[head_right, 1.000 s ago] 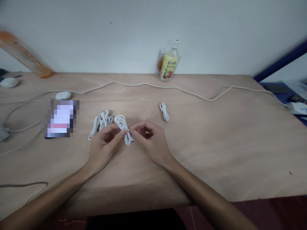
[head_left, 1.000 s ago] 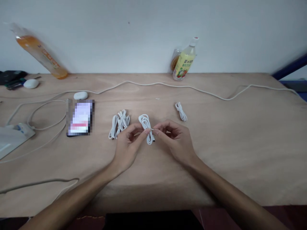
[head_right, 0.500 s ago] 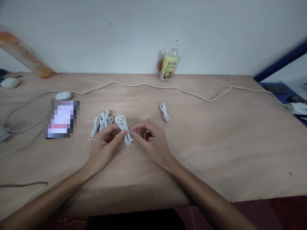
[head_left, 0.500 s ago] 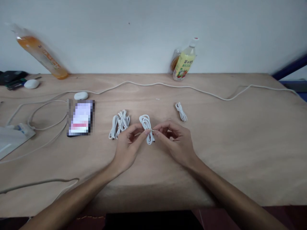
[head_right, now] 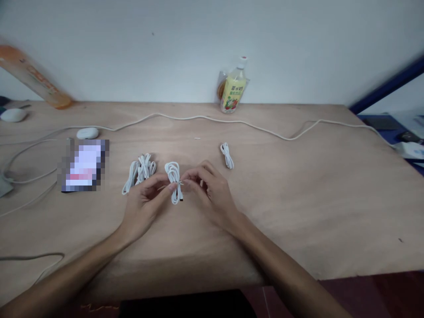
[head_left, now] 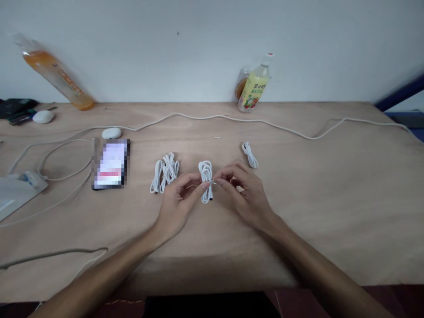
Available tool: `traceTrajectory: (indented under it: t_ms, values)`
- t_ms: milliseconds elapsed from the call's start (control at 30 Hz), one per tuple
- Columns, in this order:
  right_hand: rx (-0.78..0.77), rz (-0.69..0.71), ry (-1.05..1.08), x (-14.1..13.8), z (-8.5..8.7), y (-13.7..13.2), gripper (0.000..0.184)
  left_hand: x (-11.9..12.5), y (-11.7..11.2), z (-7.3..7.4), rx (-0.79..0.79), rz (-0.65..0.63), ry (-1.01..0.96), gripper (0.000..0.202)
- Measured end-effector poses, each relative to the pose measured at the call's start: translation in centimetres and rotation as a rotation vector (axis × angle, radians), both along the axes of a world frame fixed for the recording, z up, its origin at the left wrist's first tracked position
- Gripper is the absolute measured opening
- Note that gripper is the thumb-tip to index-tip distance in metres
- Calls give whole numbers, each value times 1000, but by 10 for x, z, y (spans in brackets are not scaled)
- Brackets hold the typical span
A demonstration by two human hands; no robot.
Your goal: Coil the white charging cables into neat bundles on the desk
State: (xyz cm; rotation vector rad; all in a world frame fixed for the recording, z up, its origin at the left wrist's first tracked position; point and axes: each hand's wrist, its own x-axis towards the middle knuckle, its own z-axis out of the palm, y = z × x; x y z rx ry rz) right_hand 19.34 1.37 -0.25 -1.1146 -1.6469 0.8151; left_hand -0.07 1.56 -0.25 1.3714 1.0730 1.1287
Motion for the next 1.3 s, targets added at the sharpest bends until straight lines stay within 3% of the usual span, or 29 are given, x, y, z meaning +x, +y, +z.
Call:
traceTrajectory:
  t_ms: [233, 533, 867, 1067, 1300]
  values:
    - [-25, -7, 11, 6, 0, 4, 11, -1, -2, -1, -48, -36, 1, 17]
    - [159, 17, -102, 8, -1, 4, 12, -3, 0, -3, 14, -75, 119, 24]
    - [301, 40, -157, 4, -7, 1, 15, -2, 1, 0, -58, -163, 71, 27]
    - [315, 20, -166, 0, -10, -1, 15, -3, 0, 0, -78, -183, 104, 31]
    - [290, -17, -122, -4, -9, -3, 15, -3, 1, -2, -139, -190, -3, 33]
